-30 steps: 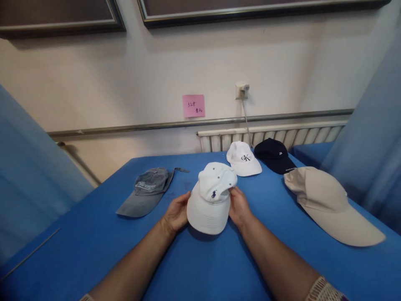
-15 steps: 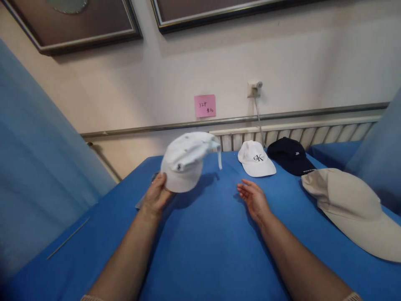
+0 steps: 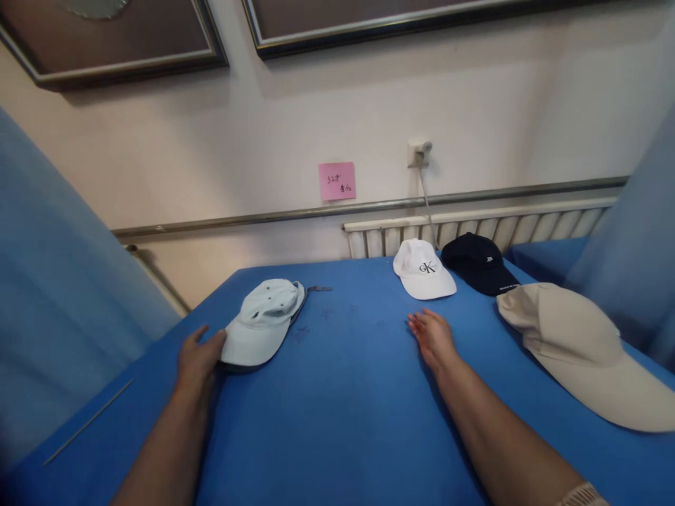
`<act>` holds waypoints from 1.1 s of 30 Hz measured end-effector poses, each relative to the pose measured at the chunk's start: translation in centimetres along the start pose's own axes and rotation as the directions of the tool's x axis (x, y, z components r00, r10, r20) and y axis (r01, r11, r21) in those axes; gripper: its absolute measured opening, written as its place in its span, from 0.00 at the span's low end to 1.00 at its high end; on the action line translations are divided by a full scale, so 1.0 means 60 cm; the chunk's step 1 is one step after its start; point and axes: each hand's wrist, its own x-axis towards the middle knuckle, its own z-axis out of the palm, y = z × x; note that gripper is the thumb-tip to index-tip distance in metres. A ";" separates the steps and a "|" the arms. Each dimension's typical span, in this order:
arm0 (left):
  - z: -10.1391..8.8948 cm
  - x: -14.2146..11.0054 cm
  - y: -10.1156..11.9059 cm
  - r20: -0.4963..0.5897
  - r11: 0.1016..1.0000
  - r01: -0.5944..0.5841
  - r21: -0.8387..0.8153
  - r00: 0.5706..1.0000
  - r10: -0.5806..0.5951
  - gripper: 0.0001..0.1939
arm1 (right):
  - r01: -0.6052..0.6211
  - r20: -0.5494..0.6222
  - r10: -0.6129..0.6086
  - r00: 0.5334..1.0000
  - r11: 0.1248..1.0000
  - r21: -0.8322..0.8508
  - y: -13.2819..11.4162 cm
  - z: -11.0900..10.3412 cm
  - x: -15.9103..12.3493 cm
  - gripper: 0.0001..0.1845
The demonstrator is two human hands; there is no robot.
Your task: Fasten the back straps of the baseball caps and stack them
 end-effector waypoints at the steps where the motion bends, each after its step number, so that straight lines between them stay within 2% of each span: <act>1: 0.007 -0.005 0.005 -0.086 0.989 -0.096 0.110 0.991 0.106 0.20 | 0.015 -0.029 -0.014 0.999 1.000 0.021 -0.009 -0.005 0.009 0.23; 2: 0.016 -0.011 0.010 -0.161 0.906 -0.228 0.357 0.940 0.300 0.20 | 0.029 -0.050 -0.027 0.998 0.999 0.038 -0.018 -0.009 0.018 0.25; 3: 0.027 -0.019 0.013 -0.155 0.758 -0.314 0.572 0.866 0.476 0.20 | 0.040 -0.064 -0.037 0.997 0.998 0.050 -0.027 -0.012 0.027 0.26; 4: 0.040 -0.029 0.014 -0.071 0.605 -0.379 0.700 0.806 0.587 0.19 | 0.048 -0.067 -0.045 0.997 0.997 0.055 -0.034 -0.013 0.036 0.28; 5: 0.056 -0.040 0.012 0.036 0.479 -0.438 0.761 0.765 0.643 0.18 | 0.052 -0.058 -0.049 0.997 0.997 0.053 -0.039 -0.012 0.044 0.29; 6: 0.073 -0.052 0.008 0.125 0.421 -0.498 0.758 0.744 0.656 0.16 | 0.052 -0.039 -0.050 0.998 0.997 0.050 -0.042 -0.009 0.052 0.29; 8: 0.112 -0.079 -0.008 0.263 0.429 -0.600 0.675 0.739 0.620 0.13 | 0.056 0.013 -0.057 0.998 0.998 0.035 -0.043 -0.002 0.067 0.30; 11: 0.166 -0.119 -0.044 0.441 0.584 -0.646 0.490 0.763 0.473 0.10 | 0.124 0.033 -0.124 0.992 0.992 -0.004 -0.040 0.007 0.086 0.26; 13: 0.192 -0.138 -0.066 0.532 0.733 -0.576 0.362 0.774 0.345 0.11 | 0.181 -0.011 -0.182 0.983 0.983 -0.032 -0.042 0.005 0.095 0.20; 14: 0.201 -0.145 -0.074 0.575 0.795 -0.526 0.302 0.766 0.288 0.11 | 0.206 -0.045 -0.208 0.977 0.978 -0.043 -0.045 0.001 0.099 0.18; 17: 0.212 -0.153 -0.090 0.688 0.871 -0.427 0.243 0.709 0.156 0.10 | 0.291 -0.173 -0.305 0.937 0.952 -0.098 -0.060 -0.019 0.103 0.16; 19: 0.213 -0.152 -0.094 0.699 0.900 -0.369 0.232 0.706 0.109 0.10 | 0.355 -0.245 -0.381 0.891 0.923 -0.146 -0.071 -0.033 0.102 0.16; 21: 0.217 -0.153 -0.098 0.672 0.944 -0.268 0.195 0.737 0.070 0.11 | 0.401 -0.288 -0.436 0.852 0.899 -0.175 -0.077 -0.039 0.096 0.16; 23: 0.229 -0.157 -0.104 0.626 0.983 -0.132 0.130 0.780 0.022 0.12 | 0.422 -0.302 -0.457 0.837 0.889 -0.176 -0.077 -0.037 0.085 0.15; 25: 0.251 -0.165 -0.109 0.561 0.999 0.021 0.046 0.827 -0.043 0.13 | 0.426 -0.278 -0.455 0.846 0.890 -0.160 -0.072 -0.028 0.069 0.16; 27: 0.279 -0.175 -0.109 0.509 0.978 0.207 -0.035 0.846 -0.161 0.12 | 0.413 -0.198 -0.430 0.881 0.902 -0.125 -0.065 -0.019 0.049 0.17; 28: 0.292 -0.179 -0.107 0.506 0.943 0.325 -0.066 0.826 -0.249 0.12 | 0.395 -0.142 -0.406 0.903 0.913 -0.098 -0.062 -0.015 0.038 0.18; 29: 0.303 -0.181 -0.104 0.535 0.886 0.456 -0.087 0.771 -0.345 0.14 | 0.371 -0.087 -0.376 0.922 0.926 -0.071 -0.058 -0.013 0.028 0.18; 30: 0.311 -0.183 -0.100 0.580 0.808 0.578 -0.109 0.697 -0.421 0.19 | 0.340 -0.039 -0.342 0.939 0.939 -0.048 -0.055 -0.012 0.020 0.19; 31: 0.315 -0.183 -0.095 0.623 0.734 0.666 -0.135 0.633 -0.460 0.23 | 0.305 -0.008 -0.306 0.952 0.952 -0.036 -0.052 -0.012 0.013 0.18; 32: 0.316 -0.181 -0.091 0.659 0.674 0.721 -0.165 0.589 -0.469 0.25 | 0.273 -0.004 -0.274 0.962 0.961 -0.044 -0.049 -0.013 0.009 0.18; 33: 0.313 -0.179 -0.088 0.682 0.637 0.745 -0.198 0.571 -0.456 0.24 | 0.249 -0.026 -0.251 0.968 0.966 -0.071 -0.046 -0.015 0.008 0.16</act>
